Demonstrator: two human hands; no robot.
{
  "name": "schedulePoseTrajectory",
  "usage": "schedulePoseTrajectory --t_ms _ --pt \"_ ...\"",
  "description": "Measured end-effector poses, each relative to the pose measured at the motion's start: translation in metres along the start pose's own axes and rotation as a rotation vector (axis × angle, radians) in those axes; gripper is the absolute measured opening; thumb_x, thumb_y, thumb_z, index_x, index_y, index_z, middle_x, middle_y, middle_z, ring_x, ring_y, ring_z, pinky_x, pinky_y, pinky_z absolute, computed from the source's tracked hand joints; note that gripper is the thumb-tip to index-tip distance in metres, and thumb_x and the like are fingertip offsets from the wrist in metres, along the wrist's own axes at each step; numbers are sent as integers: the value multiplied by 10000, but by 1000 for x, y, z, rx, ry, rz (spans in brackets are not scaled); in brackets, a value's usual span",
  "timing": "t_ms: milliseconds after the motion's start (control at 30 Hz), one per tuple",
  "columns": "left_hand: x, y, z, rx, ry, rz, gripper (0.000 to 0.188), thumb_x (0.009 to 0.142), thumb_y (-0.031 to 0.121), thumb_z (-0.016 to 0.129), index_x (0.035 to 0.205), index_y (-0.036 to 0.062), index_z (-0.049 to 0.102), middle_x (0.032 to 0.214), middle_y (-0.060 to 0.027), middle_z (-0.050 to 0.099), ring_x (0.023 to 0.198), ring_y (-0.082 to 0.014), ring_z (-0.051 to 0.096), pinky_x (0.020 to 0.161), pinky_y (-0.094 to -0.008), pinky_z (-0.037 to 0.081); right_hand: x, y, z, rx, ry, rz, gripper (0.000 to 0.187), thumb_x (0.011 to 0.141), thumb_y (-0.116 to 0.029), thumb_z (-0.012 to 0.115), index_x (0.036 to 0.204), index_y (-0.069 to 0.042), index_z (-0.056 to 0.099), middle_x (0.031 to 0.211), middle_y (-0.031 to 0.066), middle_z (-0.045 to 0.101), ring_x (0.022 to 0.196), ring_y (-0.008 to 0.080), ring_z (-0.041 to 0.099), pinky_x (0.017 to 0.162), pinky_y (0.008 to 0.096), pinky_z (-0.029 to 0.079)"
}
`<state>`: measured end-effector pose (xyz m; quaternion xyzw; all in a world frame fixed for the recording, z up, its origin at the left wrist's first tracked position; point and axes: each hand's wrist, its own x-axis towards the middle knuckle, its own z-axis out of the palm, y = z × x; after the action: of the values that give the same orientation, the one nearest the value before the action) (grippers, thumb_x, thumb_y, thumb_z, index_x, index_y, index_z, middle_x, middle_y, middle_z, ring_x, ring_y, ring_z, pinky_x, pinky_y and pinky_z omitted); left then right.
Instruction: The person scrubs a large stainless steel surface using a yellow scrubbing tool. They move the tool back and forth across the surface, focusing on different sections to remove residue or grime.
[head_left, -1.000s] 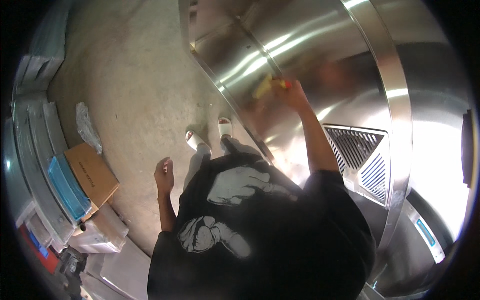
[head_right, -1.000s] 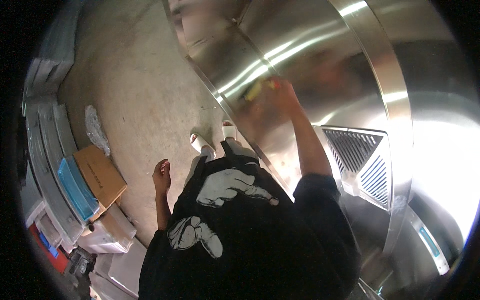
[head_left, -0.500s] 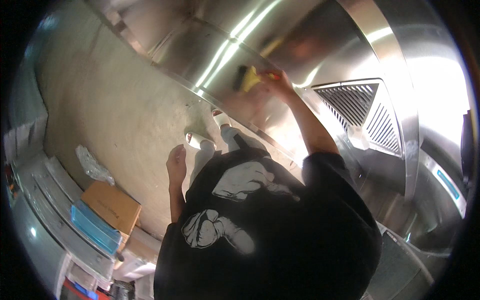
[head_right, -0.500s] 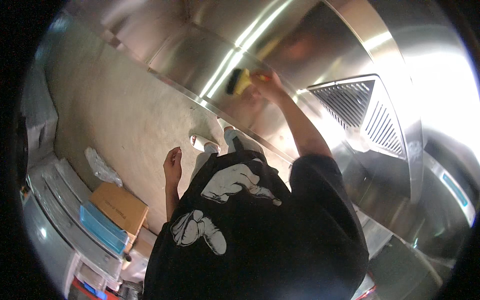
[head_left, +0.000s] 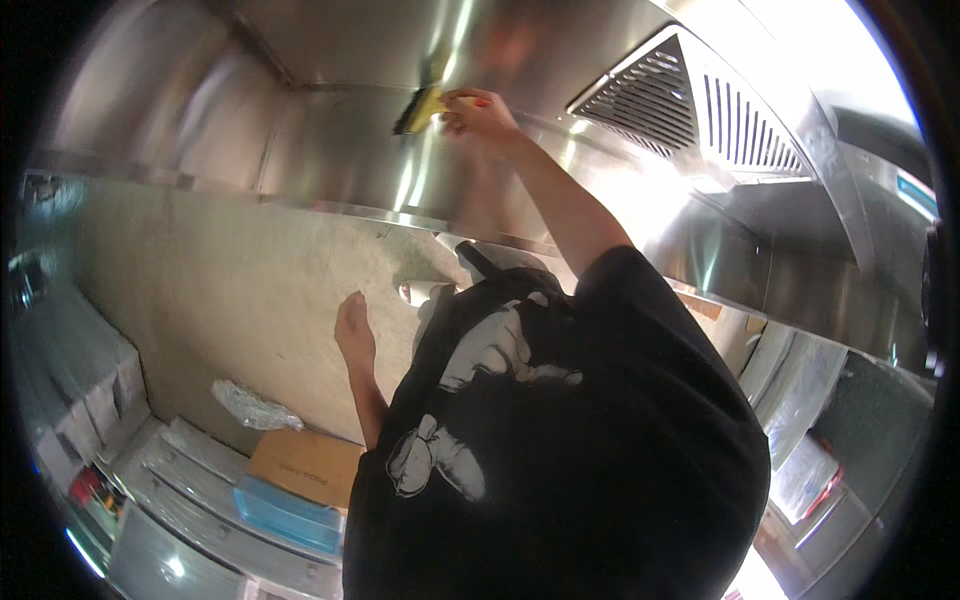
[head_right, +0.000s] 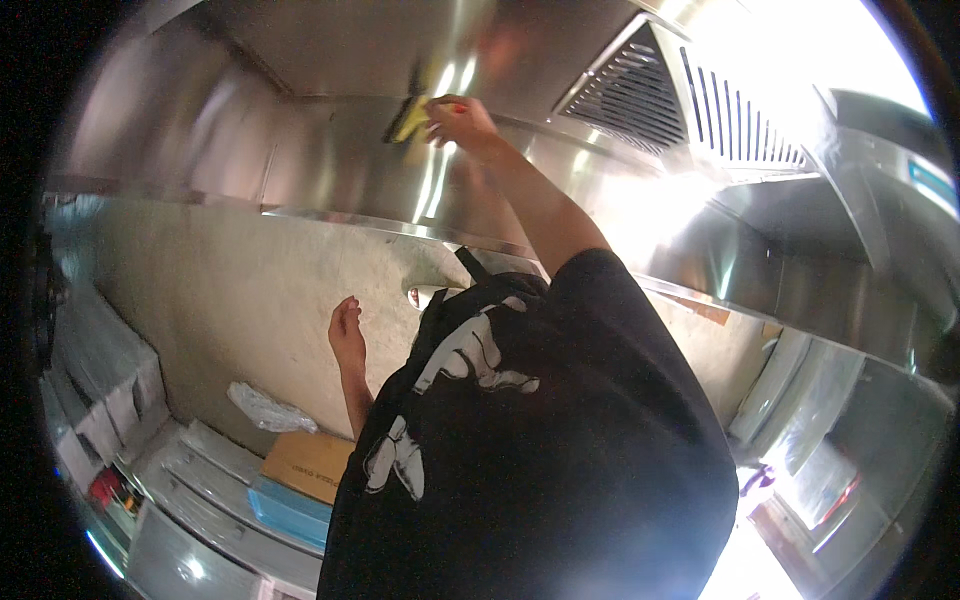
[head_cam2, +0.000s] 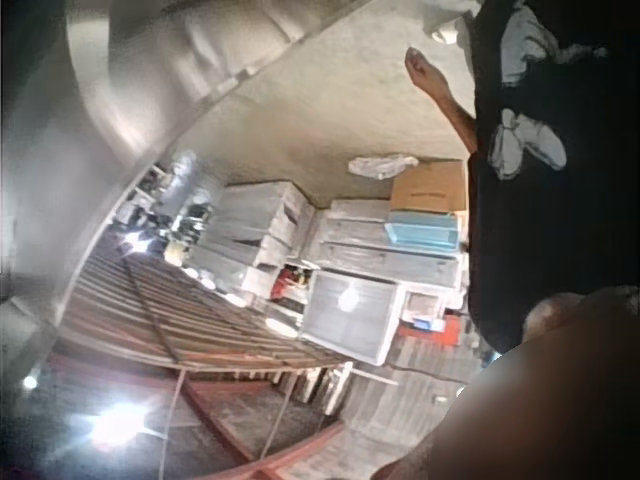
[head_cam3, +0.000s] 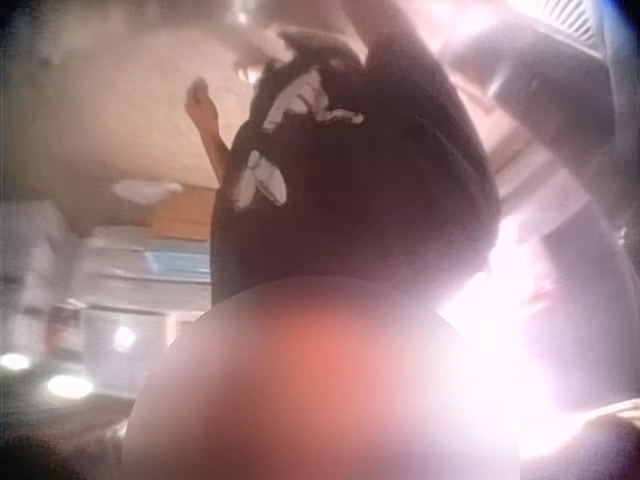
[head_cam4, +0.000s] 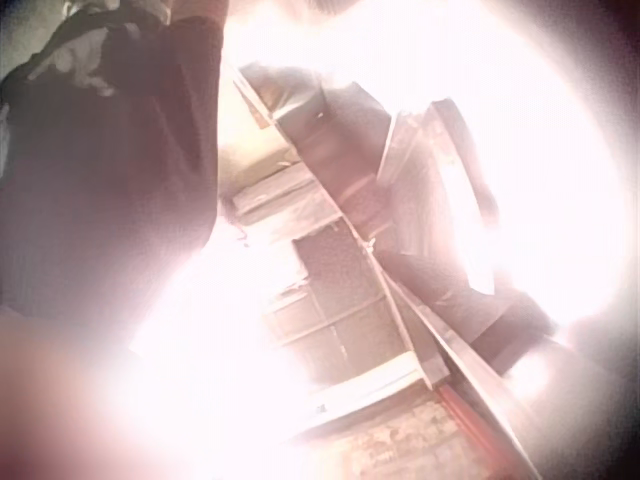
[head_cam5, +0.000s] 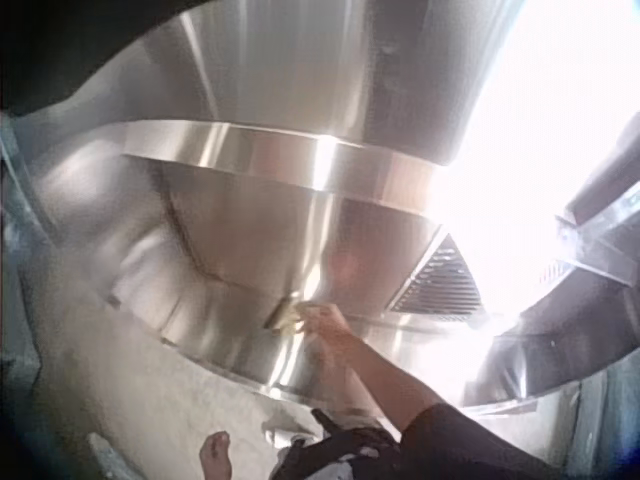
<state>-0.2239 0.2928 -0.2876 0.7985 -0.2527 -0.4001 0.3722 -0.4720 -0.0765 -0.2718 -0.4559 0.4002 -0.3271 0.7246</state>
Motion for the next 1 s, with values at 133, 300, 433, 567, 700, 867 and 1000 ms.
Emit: schedulePoseTrajectory --t_ms 133,300,433,567,700,867,1000 --pt "0 -2 3 -6 -14 77 353 1027 213 566 1238 -60 639 1208 -174 683 1141 -255 638 1027 -348 472 -7 -4 -36 -326 55 206 352 996 -267 657 1221 4 659 941 134 704 707 180 699 639 310 606" --pt "2 -9 12 12 -36 55 360 1026 216 565 1237 -66 637 1213 -183 682 1150 -263 636 1022 -351 471 -134 -15 -130 -369 382 234 293 1002 -197 639 1187 30 656 908 129 688 688 192 697 593 314 603" --pt "1 -2 25 3 -88 65 350 1027 212 565 1225 -66 643 1204 -188 685 1147 -264 636 1023 -357 470 -220 -29 -186 -366 665 365 295 1005 -210 616 1161 35 666 856 155 678 662 216 708 571 312 583" --pt "-1 12 33 122 -114 135 324 1028 193 572 1213 -63 648 1198 -175 690 1141 -255 640 1014 -353 473 -220 -31 -160 -217 635 171 286 1002 -213 613 1156 21 672 832 155 681 678 225 713 596 316 588" --pt "0 23 40 69 -108 159 319 1033 183 567 1217 -67 645 1197 -172 687 1130 -240 642 1008 -343 477 -147 -8 -63 -47 213 93 301 989 -176 640 1234 -2 624 910 130 716 744 197 718 632 304 604" --pt "-6 27 48 67 -69 155 316 1029 165 572 1235 -65 639 1194 -166 686 1128 -222 636 1014 -335 478 -92 21 -28 -317 6 201 378 934 -330 676 1160 -27 698 902 126 731 708 157 701 643 300 596" --pt "-20 20 62 38 -38 105 322 1010 153 566 1238 -62 641 1216 -176 679 1131 -251 640 1013 -348 479 -147 20 -118 -591 20 171 333 878 -282 726 1125 -60 725 846 114 730 714 163 705 670 311 599"
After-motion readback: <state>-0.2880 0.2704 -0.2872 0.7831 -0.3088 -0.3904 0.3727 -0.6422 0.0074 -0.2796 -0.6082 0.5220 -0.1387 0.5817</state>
